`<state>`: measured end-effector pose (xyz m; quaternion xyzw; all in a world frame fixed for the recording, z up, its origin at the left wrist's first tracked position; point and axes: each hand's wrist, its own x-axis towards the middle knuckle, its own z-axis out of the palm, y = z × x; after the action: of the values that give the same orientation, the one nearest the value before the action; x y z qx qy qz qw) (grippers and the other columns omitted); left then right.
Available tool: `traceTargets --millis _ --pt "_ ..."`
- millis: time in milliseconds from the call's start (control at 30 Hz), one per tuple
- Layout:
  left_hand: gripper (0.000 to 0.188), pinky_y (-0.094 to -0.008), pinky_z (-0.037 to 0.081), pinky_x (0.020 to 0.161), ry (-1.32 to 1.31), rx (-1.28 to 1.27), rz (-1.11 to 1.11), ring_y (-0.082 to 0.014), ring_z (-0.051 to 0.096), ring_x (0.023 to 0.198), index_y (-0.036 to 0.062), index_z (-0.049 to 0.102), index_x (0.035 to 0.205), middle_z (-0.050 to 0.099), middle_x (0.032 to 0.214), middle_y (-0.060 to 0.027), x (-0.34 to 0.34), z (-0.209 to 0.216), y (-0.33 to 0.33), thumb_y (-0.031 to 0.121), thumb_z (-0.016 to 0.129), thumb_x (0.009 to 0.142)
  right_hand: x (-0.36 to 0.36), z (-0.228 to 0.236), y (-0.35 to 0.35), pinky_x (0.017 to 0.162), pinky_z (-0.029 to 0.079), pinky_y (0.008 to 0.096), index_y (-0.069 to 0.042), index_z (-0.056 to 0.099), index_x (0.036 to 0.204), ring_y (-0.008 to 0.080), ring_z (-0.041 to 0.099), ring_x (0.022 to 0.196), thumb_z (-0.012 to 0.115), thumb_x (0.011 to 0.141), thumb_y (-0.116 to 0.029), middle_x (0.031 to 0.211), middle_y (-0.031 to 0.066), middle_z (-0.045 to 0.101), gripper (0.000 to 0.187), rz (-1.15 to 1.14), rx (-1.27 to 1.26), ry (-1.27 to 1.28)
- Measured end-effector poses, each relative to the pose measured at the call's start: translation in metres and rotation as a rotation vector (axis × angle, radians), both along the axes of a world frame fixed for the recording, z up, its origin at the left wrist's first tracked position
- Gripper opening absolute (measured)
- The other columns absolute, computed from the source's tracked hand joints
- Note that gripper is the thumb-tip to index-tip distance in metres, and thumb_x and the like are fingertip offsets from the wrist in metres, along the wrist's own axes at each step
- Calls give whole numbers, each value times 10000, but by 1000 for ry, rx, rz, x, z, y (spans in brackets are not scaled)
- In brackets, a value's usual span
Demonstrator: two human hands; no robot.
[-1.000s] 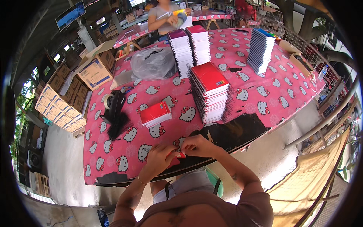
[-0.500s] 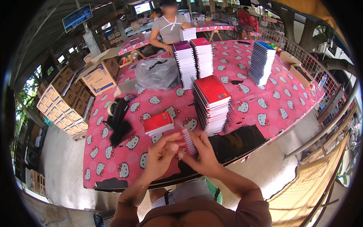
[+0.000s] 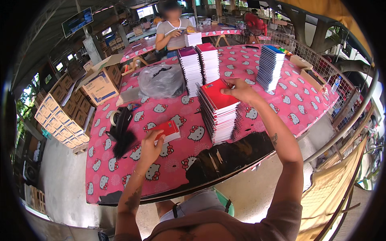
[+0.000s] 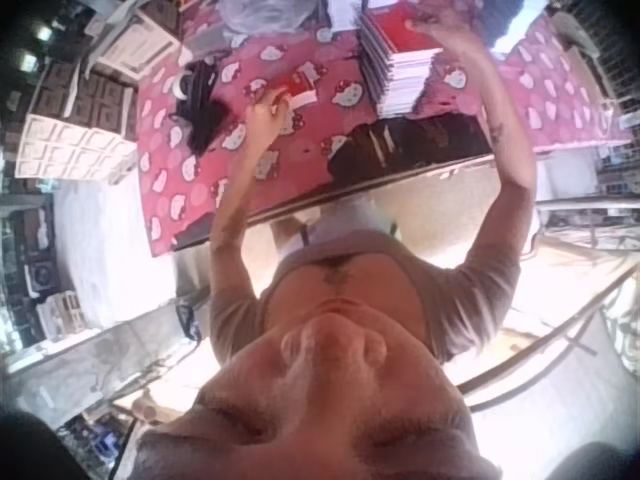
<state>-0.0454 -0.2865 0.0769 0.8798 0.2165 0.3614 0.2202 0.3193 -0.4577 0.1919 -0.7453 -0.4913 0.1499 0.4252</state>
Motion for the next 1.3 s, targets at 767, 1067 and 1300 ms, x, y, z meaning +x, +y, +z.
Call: traceTargets --millis 767,1067,1300 --pt "262 -474 514 865 347 240 363 -363 620 977 24 679 1106 665 1072 -175 -92 -51 84 135 670 870 -220 -232 -17 759 547 276 -40 583 1203 134 669 893 752 849 -6 1015 85 703 394 169 377 410" --pt "228 -444 530 758 269 433 564 -332 624 868 75 599 1140 585 943 -138 -116 -88 111 165 616 931 -239 -211 -7 745 508 257 -4 673 1063 95 638 838 761 843 -32 915 57 709 239 262 243 592" --pt "127 -327 496 620 -115 81 178 -269 672 720 -7 657 1032 665 836 -138 -87 -54 13 69 624 937 -228 -222 -1 728 496 245 4 693 1088 73 618 810 751 862 -66 887 43 701 244 335 141 550"
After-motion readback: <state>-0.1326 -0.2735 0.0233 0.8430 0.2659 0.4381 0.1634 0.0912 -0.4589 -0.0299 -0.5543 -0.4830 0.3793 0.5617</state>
